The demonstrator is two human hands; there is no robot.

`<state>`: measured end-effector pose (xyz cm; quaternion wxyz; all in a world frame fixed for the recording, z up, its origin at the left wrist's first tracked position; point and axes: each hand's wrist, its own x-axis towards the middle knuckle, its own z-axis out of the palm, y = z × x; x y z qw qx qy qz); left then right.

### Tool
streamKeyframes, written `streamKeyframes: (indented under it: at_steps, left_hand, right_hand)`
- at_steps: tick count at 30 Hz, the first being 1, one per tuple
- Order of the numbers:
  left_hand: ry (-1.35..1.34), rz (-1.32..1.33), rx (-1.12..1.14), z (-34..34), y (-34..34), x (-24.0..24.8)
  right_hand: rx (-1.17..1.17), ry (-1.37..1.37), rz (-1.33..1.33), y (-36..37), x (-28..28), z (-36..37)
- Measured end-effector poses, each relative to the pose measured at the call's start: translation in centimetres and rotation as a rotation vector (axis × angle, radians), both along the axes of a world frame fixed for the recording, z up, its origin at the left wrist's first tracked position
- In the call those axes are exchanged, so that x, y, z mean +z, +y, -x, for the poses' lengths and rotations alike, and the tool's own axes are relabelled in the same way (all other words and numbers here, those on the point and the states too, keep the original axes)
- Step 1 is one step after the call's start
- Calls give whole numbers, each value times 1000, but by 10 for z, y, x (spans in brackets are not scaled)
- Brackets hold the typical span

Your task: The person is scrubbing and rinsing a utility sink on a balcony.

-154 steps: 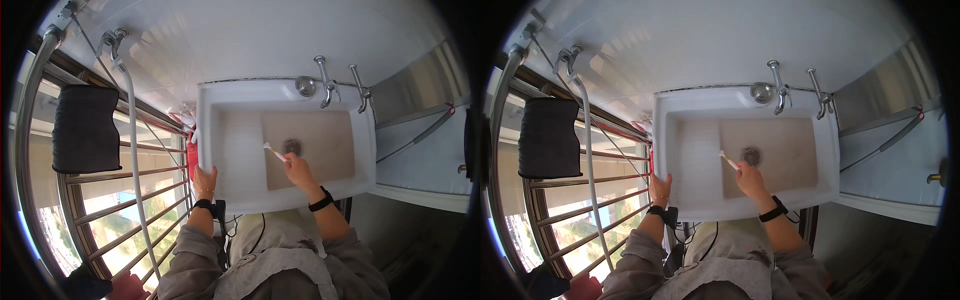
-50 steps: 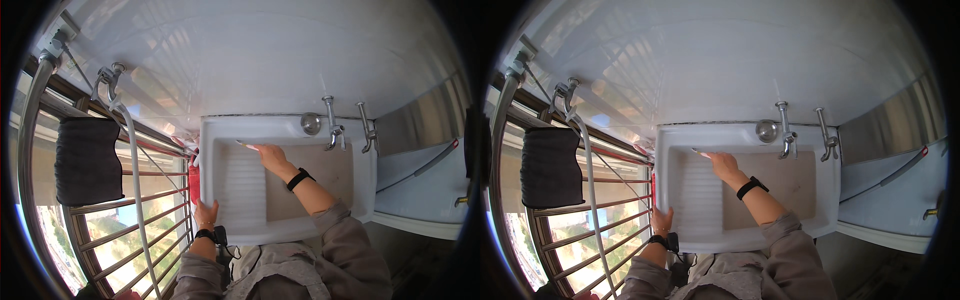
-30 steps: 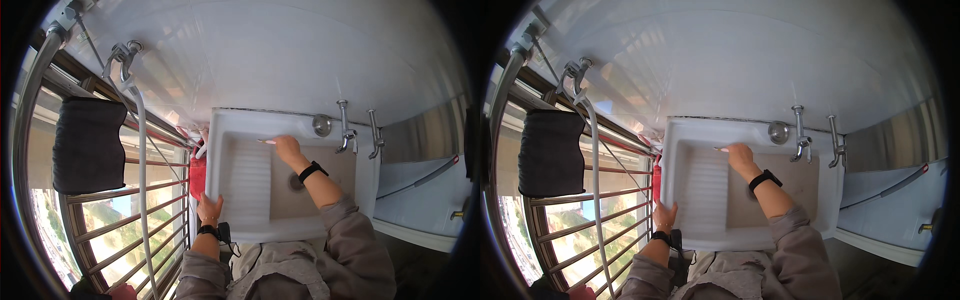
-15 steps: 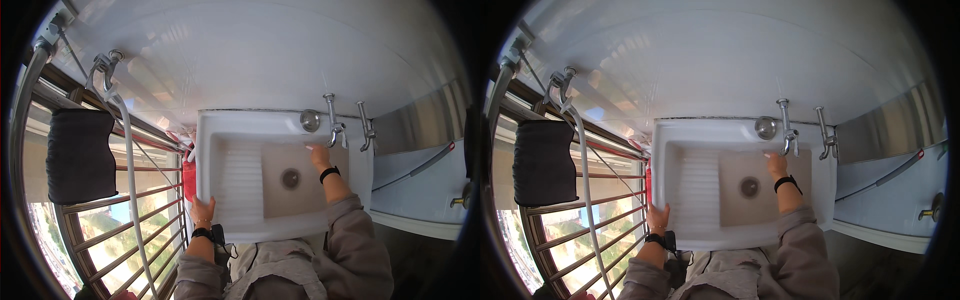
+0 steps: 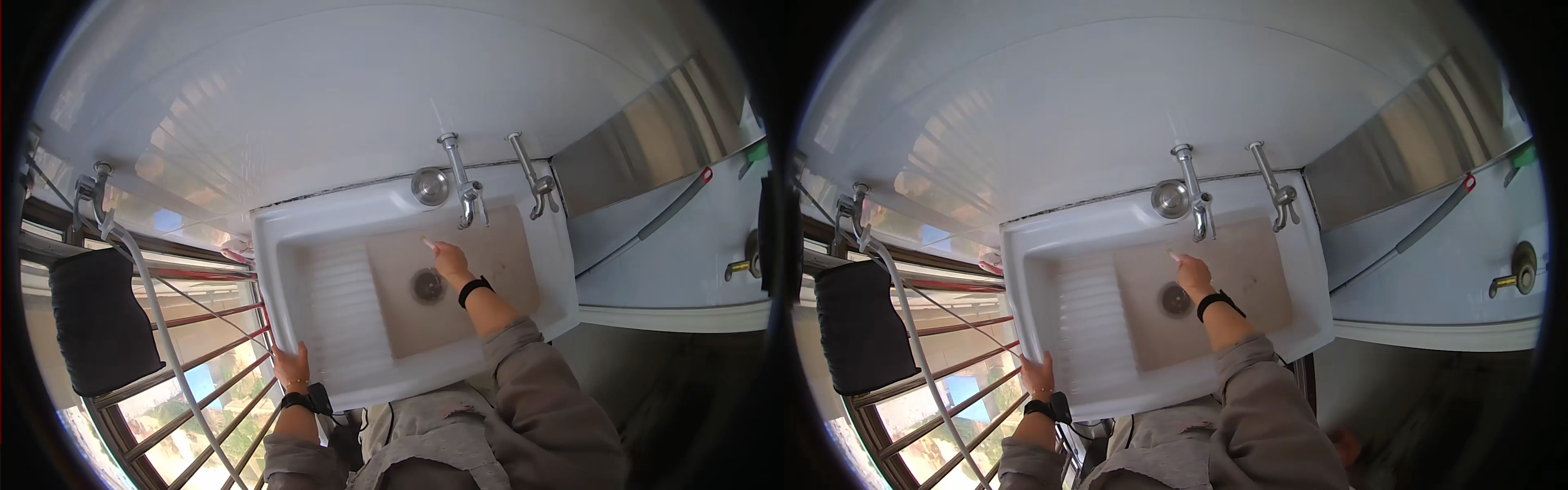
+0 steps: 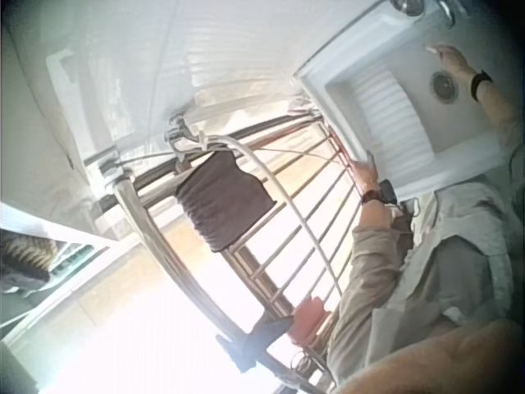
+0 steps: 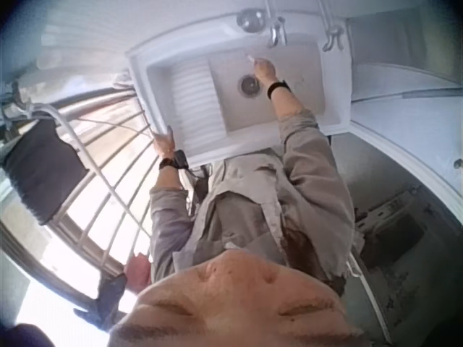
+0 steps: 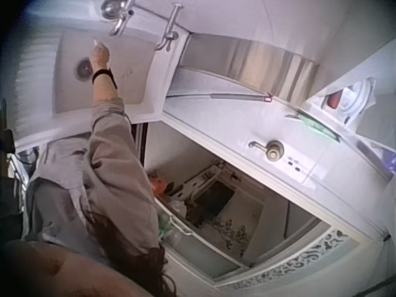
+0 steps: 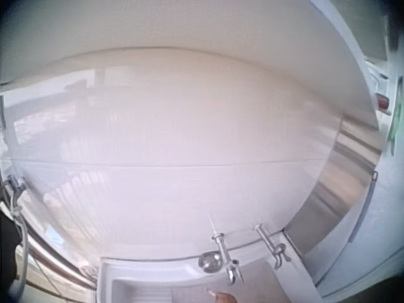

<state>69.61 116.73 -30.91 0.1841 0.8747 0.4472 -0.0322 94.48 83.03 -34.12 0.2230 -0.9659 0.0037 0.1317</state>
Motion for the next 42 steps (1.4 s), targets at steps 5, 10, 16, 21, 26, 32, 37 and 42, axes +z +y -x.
streamKeyframes:
  at_steps: [5,10,16,21,26,32,37,42]
  left_hand:
    - [12,28,-18,-1,-3,-3]
    - [41,21,5,-2,-2,-10]
    - [30,-67,-35,3,0,-14]
    - [14,-51,-72,-4,-5,-12]
    - [-12,-42,-63,6,2,-10]
    - [3,-18,-46,-6,-6,-3]
    - [-36,-5,-52,-5,-5,-3]
    - [-53,-10,-68,-5,-4,-5]
  right_hand:
    - [184,14,-107,30,-1,28]
    - [66,14,52,-28,-9,15]
    - [-81,24,227,-154,-11,16]
    - [-212,113,367,-248,-22,60]
    - [165,330,358,-228,-7,105]
    - [465,411,136,-128,-12,150]
    - [494,232,10,-39,-3,133]
    - [204,20,74,-35,-7,75]
